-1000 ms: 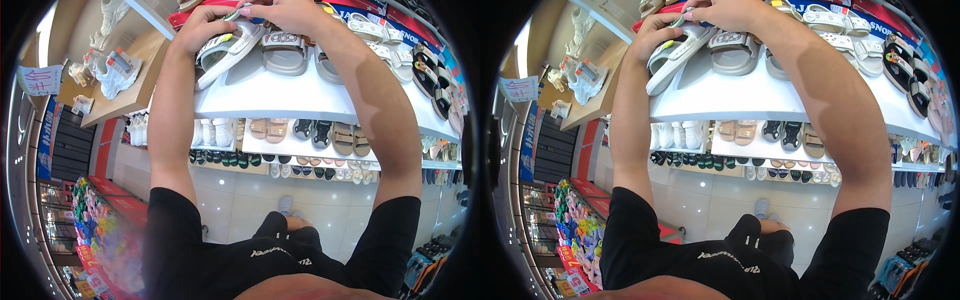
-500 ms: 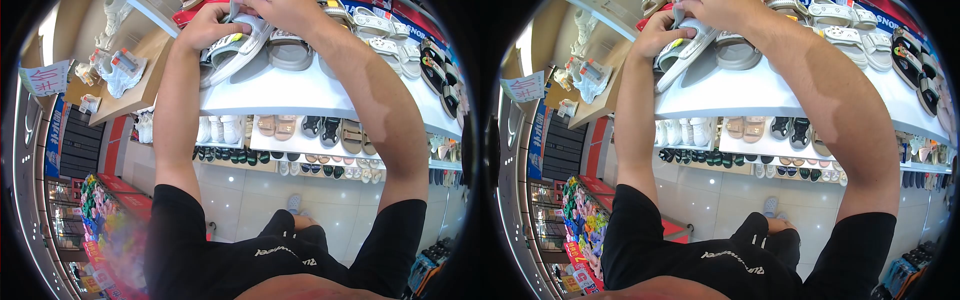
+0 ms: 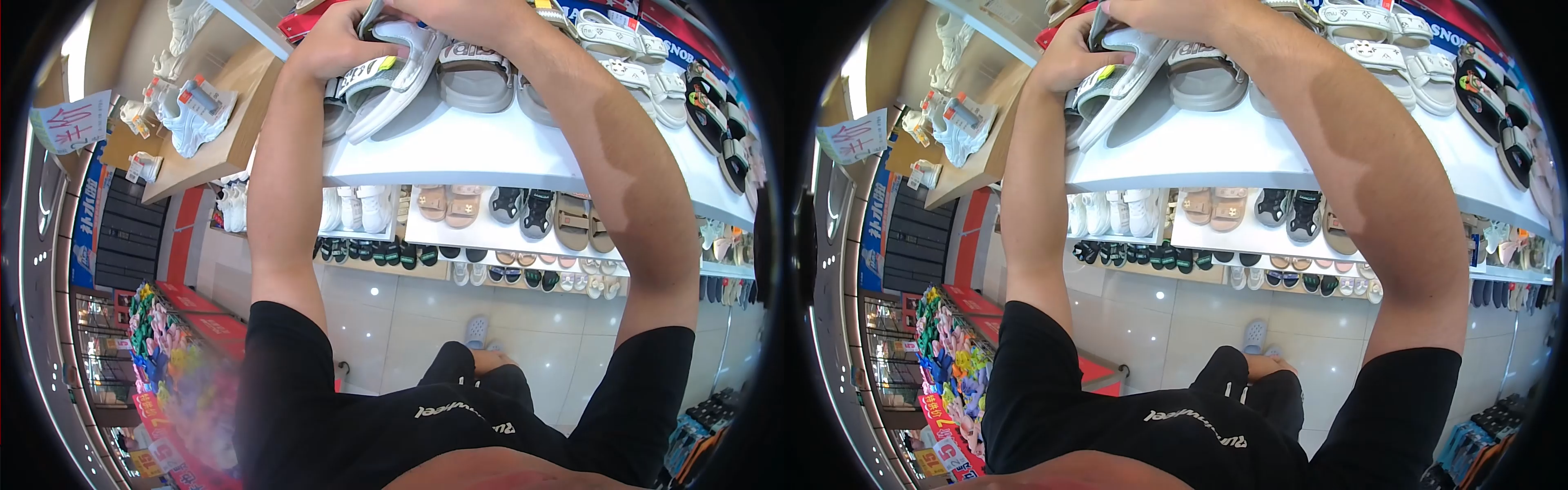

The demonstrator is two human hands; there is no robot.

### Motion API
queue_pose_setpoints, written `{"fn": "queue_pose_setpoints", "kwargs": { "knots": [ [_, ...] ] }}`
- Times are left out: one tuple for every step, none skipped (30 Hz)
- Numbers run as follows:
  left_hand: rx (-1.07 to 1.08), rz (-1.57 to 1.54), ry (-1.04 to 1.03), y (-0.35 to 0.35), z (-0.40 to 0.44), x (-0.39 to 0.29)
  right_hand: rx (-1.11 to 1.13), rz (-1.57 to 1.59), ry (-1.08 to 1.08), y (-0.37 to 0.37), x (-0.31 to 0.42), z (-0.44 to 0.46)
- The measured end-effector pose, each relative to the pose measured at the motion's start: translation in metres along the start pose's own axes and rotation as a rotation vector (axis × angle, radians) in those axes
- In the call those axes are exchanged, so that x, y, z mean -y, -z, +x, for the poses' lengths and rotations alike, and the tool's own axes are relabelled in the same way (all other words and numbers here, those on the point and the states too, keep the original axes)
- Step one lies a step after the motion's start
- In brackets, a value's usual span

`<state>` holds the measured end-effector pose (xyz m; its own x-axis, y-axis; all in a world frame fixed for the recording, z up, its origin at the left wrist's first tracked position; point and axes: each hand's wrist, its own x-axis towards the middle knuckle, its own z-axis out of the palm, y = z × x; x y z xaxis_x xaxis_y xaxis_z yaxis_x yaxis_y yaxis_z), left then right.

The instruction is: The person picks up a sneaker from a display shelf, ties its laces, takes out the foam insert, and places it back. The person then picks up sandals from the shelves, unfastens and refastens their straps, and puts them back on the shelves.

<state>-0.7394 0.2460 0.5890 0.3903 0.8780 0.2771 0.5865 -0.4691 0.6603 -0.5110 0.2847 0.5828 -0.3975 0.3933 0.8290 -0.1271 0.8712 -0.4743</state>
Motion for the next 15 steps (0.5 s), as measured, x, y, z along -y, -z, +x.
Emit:
{"fn": "queue_pose_setpoints", "kwargs": {
  "knots": [
    [0.033, -0.049, 0.007, 0.001, 0.001, -0.004, 0.015, -0.009, -0.013, 0.001, -0.001, 0.0],
    [0.053, -0.094, -0.002, 0.003, 0.002, -0.002, 0.031, -0.017, -0.026, 0.001, -0.002, 0.0],
    [0.072, -0.139, -0.01, 0.005, 0.002, 0.004, 0.036, -0.035, -0.024, 0.002, -0.003, 0.0],
    [0.091, -0.185, -0.016, 0.007, 0.003, 0.008, 0.043, -0.053, -0.023, 0.003, -0.003, 0.0],
    [0.044, -0.19, -0.038, -0.001, 0.001, -0.013, 0.051, -0.07, -0.022, 0.003, -0.003, 0.0],
    [0.041, -0.268, -0.047, -0.002, 0.001, -0.011, 0.061, -0.097, -0.007, 0.003, -0.005, 0.001],
    [0.036, -0.347, -0.055, -0.003, 0.001, -0.007, 0.072, -0.125, 0.008, 0.004, -0.008, 0.001],
    [0.032, -0.426, -0.064, -0.003, 0.001, -0.003, 0.082, -0.152, 0.022, 0.004, -0.01, 0.001],
    [0.047, -0.42, -0.061, -0.002, 0.001, -0.001, 0.086, -0.15, 0.006, 0.004, -0.009, 0.001],
    [0.063, -0.414, -0.059, 0.0, 0.0, 0.001, 0.089, -0.149, -0.01, 0.004, -0.008, 0.0],
    [0.079, -0.408, -0.058, 0.003, 0.001, 0.004, 0.092, -0.148, -0.026, 0.005, -0.008, 0.0],
    [0.083, -0.356, -0.046, 0.007, 0.001, 0.008, 0.106, -0.141, -0.046, 0.006, -0.007, 0.0],
    [0.085, -0.303, -0.034, 0.011, 0.001, 0.014, 0.12, -0.133, -0.065, 0.007, -0.006, 0.0],
    [0.086, -0.252, -0.022, 0.015, 0.001, 0.021, 0.136, -0.125, -0.084, 0.008, -0.004, 0.001],
    [0.095, -0.192, -0.05, 0.019, 0.002, 0.032, 0.173, -0.128, -0.078, 0.011, -0.002, 0.002]
  ]
}}
